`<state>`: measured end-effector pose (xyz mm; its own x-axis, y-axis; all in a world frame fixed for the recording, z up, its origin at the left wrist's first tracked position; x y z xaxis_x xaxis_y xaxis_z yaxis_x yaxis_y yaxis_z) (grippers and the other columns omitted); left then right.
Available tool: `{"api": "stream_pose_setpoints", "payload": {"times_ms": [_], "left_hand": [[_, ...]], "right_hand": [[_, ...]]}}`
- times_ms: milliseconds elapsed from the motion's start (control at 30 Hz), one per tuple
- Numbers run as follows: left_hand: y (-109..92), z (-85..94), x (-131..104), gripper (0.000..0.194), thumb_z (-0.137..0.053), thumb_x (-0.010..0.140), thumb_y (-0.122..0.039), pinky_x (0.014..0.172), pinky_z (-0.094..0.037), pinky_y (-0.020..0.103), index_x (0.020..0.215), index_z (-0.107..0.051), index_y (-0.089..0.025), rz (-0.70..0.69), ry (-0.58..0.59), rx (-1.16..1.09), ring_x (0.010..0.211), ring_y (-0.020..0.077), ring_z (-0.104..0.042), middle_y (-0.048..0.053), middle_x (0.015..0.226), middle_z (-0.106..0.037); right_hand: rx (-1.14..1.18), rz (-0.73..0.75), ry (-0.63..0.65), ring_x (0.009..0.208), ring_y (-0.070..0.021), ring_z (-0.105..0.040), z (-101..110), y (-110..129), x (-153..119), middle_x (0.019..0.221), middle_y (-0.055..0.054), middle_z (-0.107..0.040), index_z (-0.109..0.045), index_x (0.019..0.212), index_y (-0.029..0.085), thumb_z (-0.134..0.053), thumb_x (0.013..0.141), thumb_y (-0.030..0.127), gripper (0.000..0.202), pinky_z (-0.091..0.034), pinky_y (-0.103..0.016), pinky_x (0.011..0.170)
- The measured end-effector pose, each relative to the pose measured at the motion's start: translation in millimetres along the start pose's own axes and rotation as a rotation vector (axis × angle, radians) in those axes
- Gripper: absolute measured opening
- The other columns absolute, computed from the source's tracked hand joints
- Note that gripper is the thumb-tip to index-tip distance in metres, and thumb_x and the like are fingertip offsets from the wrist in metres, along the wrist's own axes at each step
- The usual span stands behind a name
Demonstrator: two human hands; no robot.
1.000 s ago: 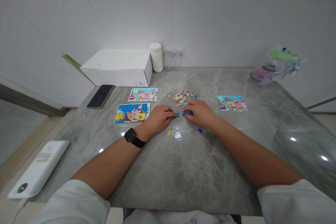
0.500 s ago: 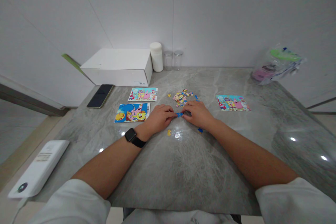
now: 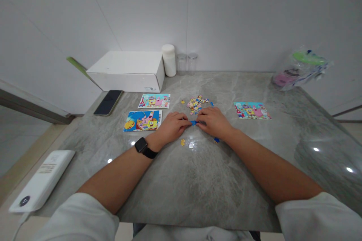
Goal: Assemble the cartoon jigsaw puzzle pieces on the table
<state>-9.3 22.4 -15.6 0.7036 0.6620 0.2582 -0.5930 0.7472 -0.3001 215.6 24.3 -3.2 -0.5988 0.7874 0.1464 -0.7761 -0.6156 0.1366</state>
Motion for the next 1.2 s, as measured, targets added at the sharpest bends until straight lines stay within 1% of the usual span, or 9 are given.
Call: {"api": "stream_pose_setpoints", "payload": {"times_ms": [200, 467, 533, 667, 767, 867, 1000, 1100, 1200], "left_hand": [[-2.0, 2.0, 0.3, 0.029, -0.061, 0.101, -0.021, 0.096, -0.051, 0.041, 0.12, -0.081, -0.029, 0.005, 0.003, 0.004, 0.106, 0.0235, -0.066, 0.006, 0.116, -0.075], [-2.2, 2.3, 0.0, 0.03, -0.06, 0.102, -0.022, 0.097, -0.051, 0.043, 0.121, -0.081, -0.03, 0.018, 0.013, -0.015, 0.107, 0.0242, -0.066, 0.007, 0.116, -0.075], [-2.0, 2.4, 0.1, 0.03, -0.059, 0.102, -0.022, 0.097, -0.051, 0.042, 0.121, -0.081, -0.03, 0.017, 0.014, -0.022, 0.107, 0.0239, -0.066, 0.007, 0.115, -0.075], [-2.2, 2.7, 0.4, 0.029, -0.058, 0.103, -0.023, 0.097, -0.051, 0.042, 0.122, -0.079, -0.029, 0.015, 0.014, -0.029, 0.107, 0.0238, -0.066, 0.007, 0.115, -0.075], [-2.0, 3.3, -0.2, 0.028, -0.057, 0.103, -0.023, 0.099, -0.051, 0.043, 0.124, -0.076, -0.027, 0.024, 0.007, -0.038, 0.109, 0.0248, -0.067, 0.008, 0.116, -0.075], [-0.9, 4.9, -1.4, 0.029, -0.059, 0.101, -0.021, 0.101, -0.051, 0.044, 0.126, -0.072, -0.024, 0.06, -0.022, -0.045, 0.113, 0.026, -0.066, 0.009, 0.121, -0.075], [0.5, 7.9, -3.3, 0.032, -0.066, 0.094, -0.024, 0.097, -0.052, 0.046, 0.126, -0.069, -0.021, 0.142, -0.058, -0.007, 0.111, 0.0283, -0.067, 0.01, 0.122, -0.074], [0.4, 8.5, -4.2, 0.033, -0.07, 0.09, -0.027, 0.096, -0.052, 0.047, 0.122, -0.069, -0.02, 0.178, -0.042, 0.029, 0.11, 0.0298, -0.067, 0.011, 0.119, -0.073], [0.4, 8.0, -4.3, 0.025, -0.07, 0.09, -0.028, 0.094, -0.051, 0.047, 0.114, -0.071, -0.02, 0.184, -0.026, 0.047, 0.107, 0.0295, -0.066, 0.01, 0.114, -0.072]], "right_hand": [[0.008, -0.002, 0.008, 0.11, -0.0278, -0.062, 1.8, 1.2, 0.2, 0.11, -0.008, -0.075, -0.082, 0.104, 0.024, -0.07, 0.098, 0.032, 0.015, -0.037, -0.042, 0.097], [0.083, 0.005, 0.045, 0.109, -0.027, -0.064, 4.7, -0.7, 0.6, 0.111, -0.007, -0.076, -0.082, 0.105, 0.026, -0.069, 0.097, 0.03, 0.016, -0.042, -0.04, 0.096], [0.115, -0.009, 0.024, 0.111, -0.0268, -0.064, 6.6, -4.2, 0.6, 0.114, -0.008, -0.076, -0.081, 0.108, 0.026, -0.068, 0.096, 0.026, 0.018, -0.043, -0.04, 0.098], [0.149, -0.069, -0.068, 0.115, -0.0267, -0.065, 10.4, -13.9, 1.3, 0.119, -0.009, -0.076, -0.079, 0.114, 0.022, -0.061, 0.09, 0.011, 0.032, -0.045, -0.039, 0.102], [0.137, -0.099, -0.09, 0.113, -0.0267, -0.066, 10.7, -17.6, 1.3, 0.119, -0.01, -0.076, -0.079, 0.111, 0.021, -0.057, 0.09, 0.008, 0.033, -0.046, -0.039, 0.101], [0.117, -0.111, -0.078, 0.114, -0.0273, -0.066, 9.1, -16.8, 0.5, 0.118, -0.009, -0.076, -0.079, 0.11, 0.022, -0.059, 0.092, 0.012, 0.029, -0.045, -0.04, 0.1], [0.109, -0.088, -0.032, 0.114, -0.028, -0.065, 8.0, -12.2, -0.8, 0.116, -0.009, -0.075, -0.079, 0.11, 0.023, -0.064, 0.097, 0.023, 0.02, -0.043, -0.041, 0.099], [0.105, -0.063, 0.0, 0.113, -0.0279, -0.064, 8.2, -8.7, -1.3, 0.114, -0.009, -0.075, -0.079, 0.109, 0.024, -0.067, 0.098, 0.03, 0.018, -0.042, -0.041, 0.099], [0.093, -0.05, 0.015, 0.112, -0.0281, -0.064, 7.3, -6.4, -1.2, 0.114, -0.009, -0.075, -0.08, 0.108, 0.025, -0.069, 0.097, 0.031, 0.017, -0.041, -0.041, 0.098]]}}
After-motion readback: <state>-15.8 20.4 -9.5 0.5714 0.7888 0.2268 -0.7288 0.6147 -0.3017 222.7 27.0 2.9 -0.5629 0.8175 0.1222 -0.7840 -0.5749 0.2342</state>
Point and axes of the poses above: each hand's wrist, its own x-axis towards the middle knuckle, its own z-axis out of the back of the hand, y = z × x, the point moved 2 cm from there along x, towards the middle knuckle
